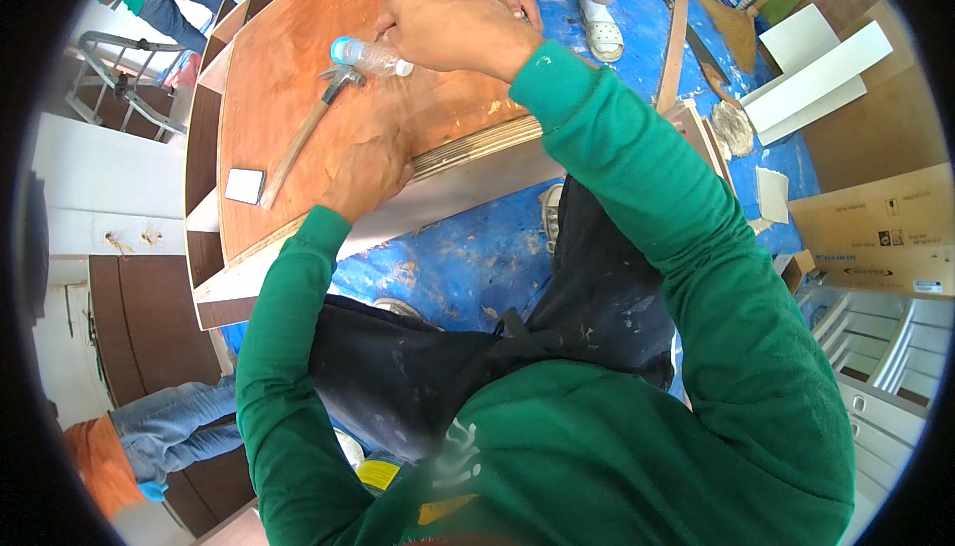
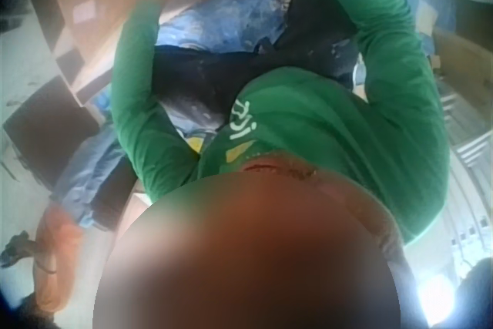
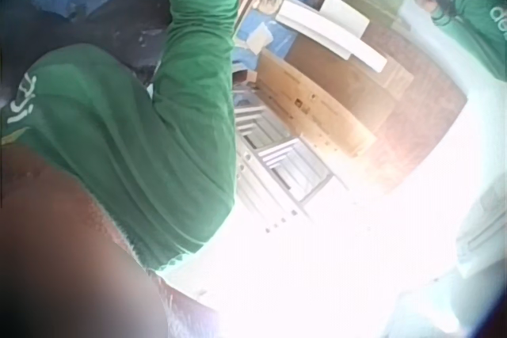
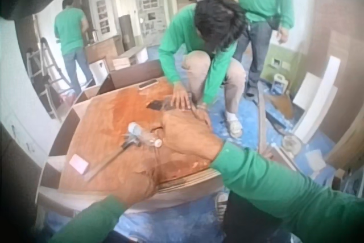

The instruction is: The person is assembling a wooden cabinet by attaching a thin wooden strip to the edge of a tabletop. They use their hands to align and press the strip into place while other workers are visible in the background.

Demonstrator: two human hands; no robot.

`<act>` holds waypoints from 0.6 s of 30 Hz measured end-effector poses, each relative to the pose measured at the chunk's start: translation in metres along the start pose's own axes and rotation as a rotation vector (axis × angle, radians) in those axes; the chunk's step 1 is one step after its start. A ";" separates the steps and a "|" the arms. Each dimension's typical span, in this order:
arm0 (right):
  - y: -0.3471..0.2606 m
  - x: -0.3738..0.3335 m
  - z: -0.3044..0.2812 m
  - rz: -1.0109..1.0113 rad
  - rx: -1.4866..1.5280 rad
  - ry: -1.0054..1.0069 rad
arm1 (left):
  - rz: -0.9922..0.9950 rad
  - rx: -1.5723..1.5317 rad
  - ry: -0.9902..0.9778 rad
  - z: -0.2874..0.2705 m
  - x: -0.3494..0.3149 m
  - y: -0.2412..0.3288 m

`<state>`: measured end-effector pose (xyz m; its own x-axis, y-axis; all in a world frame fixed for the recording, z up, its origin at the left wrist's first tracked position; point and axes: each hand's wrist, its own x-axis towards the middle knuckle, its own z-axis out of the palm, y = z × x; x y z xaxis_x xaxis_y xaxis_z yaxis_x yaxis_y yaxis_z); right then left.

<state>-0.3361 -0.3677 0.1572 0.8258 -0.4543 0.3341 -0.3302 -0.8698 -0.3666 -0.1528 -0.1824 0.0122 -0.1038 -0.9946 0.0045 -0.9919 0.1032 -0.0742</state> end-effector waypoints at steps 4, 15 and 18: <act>-0.004 0.002 0.002 0.048 -0.010 -0.043 | -0.070 -0.277 0.055 0.004 -0.002 -0.012; -0.002 -0.013 -0.017 -0.012 0.074 -0.045 | 0.029 -0.338 0.006 -0.026 -0.034 -0.006; 0.025 -0.023 0.008 0.025 0.059 -0.075 | 0.132 -0.534 -0.067 -0.050 -0.048 0.042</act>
<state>-0.3597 -0.3772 0.1329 0.8504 -0.4582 0.2586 -0.3257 -0.8445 -0.4251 -0.1931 -0.1296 0.0588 -0.2420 -0.9696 -0.0354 -0.8722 0.2014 0.4458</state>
